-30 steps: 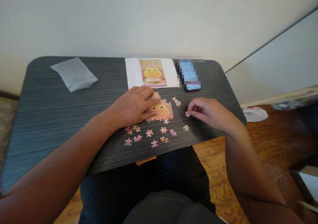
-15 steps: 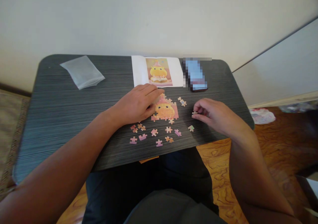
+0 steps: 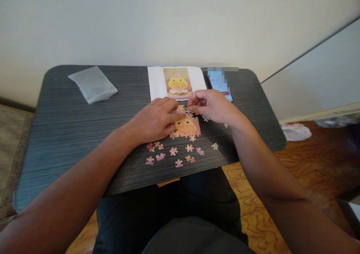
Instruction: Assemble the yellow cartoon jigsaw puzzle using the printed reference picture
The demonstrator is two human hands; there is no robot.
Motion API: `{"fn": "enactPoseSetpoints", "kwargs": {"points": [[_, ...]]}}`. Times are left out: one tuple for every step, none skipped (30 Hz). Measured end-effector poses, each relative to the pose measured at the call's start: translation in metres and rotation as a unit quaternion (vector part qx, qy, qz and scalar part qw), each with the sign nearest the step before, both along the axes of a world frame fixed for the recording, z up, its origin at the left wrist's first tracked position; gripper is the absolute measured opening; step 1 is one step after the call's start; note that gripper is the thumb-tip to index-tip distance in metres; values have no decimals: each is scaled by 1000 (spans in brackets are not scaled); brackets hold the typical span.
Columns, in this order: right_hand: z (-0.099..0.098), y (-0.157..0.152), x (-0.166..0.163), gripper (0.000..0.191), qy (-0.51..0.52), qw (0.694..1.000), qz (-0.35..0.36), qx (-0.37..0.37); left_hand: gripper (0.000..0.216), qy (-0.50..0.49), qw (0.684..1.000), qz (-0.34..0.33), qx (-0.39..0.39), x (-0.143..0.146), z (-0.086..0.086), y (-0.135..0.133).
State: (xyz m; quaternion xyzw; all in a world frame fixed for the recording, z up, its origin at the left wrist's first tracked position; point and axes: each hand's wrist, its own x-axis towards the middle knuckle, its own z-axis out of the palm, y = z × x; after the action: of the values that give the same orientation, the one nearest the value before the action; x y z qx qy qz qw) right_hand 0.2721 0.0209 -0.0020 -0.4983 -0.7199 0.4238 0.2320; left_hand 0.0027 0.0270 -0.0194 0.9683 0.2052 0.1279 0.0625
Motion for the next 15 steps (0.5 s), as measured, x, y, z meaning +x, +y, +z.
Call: {"fn": "enactPoseSetpoints", "kwargs": {"points": [[-2,2,1,8,2,1000,2,-5,41,3,1000,0,1,0,0,0],[-3,2,1,9,5,1000,2,-9,41,5,1000,1,1,1,0,-1],[-4,3,2,9,7,1000,0,-11,41,7,1000,3,2,1,0,-1],[-5,3,3,9,8,1000,-1,-11,41,8,1000,4,4,1,0,-1],[-6,2,3,9,6,1000,-3,-8,41,9,1000,3,7,1,-1,-1],[-7,2,3,8,1,1000,-4,-3,41,8,1000,3,12,1,-1,-1],[-7,2,3,8,-5,1000,-4,1,41,7,1000,3,17,1,-2,-1],[-7,2,2,8,-10,1000,-5,6,41,7,1000,3,22,1,-2,-1],[-7,2,2,8,-15,1000,-5,8,40,8,1000,2,25,1,-2,-1],[-7,2,1,7,-18,1000,-6,10,40,9,1000,2,27,2,-2,-1],[-7,2,1,7,-20,1000,-6,10,40,10,1000,2,28,2,-2,-2],[-7,3,1,8,-19,1000,-6,10,39,11,1000,2,29,2,-2,-2],[-7,3,1,8,-18,1000,-5,8,39,12,1000,2,29,2,-2,-2],[-7,3,1,9,-17,1000,-4,7,39,12,1000,2,29,2,-1,-2],[-7,4,2,10,-16,1000,-4,5,38,13,999,3,29,2,-1,-2]]}}
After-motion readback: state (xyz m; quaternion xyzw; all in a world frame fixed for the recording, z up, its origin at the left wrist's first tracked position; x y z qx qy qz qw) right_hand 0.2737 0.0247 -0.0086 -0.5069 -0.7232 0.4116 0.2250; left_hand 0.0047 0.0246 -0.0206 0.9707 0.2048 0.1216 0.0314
